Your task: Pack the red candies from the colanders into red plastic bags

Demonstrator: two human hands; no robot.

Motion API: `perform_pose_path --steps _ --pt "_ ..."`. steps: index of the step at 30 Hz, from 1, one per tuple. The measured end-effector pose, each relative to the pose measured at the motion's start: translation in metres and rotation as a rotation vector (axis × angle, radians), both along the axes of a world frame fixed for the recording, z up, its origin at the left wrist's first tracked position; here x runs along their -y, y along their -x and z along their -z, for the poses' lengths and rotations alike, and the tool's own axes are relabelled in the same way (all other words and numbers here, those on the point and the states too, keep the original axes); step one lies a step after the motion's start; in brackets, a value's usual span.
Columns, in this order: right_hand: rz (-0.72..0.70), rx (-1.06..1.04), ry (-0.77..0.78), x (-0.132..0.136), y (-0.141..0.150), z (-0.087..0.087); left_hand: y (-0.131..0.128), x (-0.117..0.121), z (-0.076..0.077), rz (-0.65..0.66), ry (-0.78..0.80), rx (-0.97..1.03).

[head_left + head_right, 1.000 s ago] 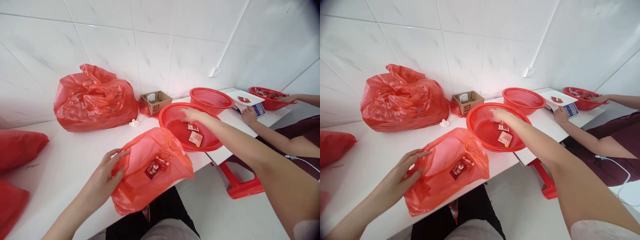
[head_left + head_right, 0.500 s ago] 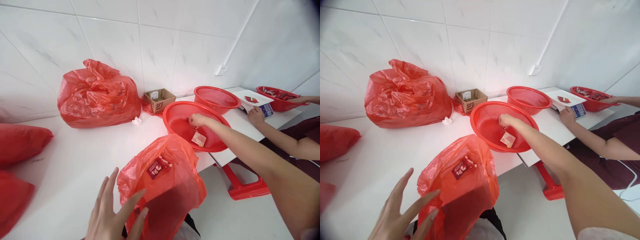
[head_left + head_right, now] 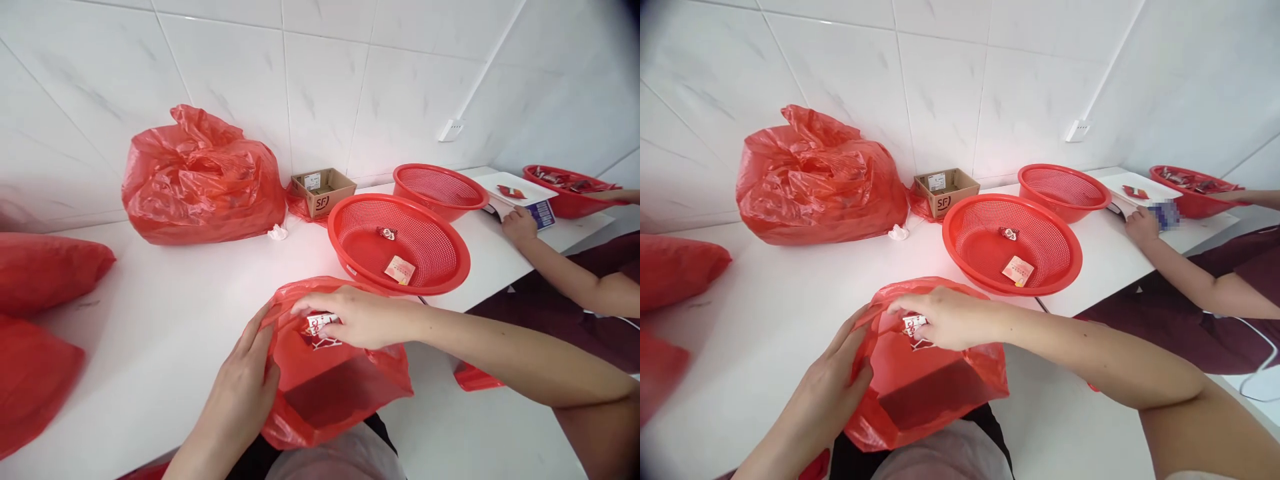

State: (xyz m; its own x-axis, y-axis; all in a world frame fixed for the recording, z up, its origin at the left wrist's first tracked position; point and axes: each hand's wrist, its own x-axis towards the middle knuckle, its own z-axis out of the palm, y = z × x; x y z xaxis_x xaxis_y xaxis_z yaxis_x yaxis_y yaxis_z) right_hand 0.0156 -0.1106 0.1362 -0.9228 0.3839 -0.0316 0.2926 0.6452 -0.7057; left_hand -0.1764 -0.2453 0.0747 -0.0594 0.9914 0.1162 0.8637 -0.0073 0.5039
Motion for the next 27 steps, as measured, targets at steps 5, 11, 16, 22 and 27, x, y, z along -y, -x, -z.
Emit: perform_pose_path --steps 5,11,16,22,27 --pt "-0.024 0.106 -0.052 -0.017 0.006 0.008 0.004 -0.007 -0.010 -0.002 0.075 0.074" --pt "-0.066 0.164 0.063 -0.029 -0.004 -0.023 0.012 -0.015 -0.012 0.030 0.042 0.075" --pt "0.039 0.036 0.342 -0.107 -0.045 -0.046 0.015 -0.019 -0.014 0.022 0.044 0.053" --pt "0.366 0.880 -0.236 -0.172 -0.099 0.030 0.025 -0.013 -0.016 -0.061 0.035 0.044" --pt "0.282 0.955 -0.240 -0.174 -0.104 0.064 0.040 -0.010 -0.013 -0.012 -0.073 -0.083"
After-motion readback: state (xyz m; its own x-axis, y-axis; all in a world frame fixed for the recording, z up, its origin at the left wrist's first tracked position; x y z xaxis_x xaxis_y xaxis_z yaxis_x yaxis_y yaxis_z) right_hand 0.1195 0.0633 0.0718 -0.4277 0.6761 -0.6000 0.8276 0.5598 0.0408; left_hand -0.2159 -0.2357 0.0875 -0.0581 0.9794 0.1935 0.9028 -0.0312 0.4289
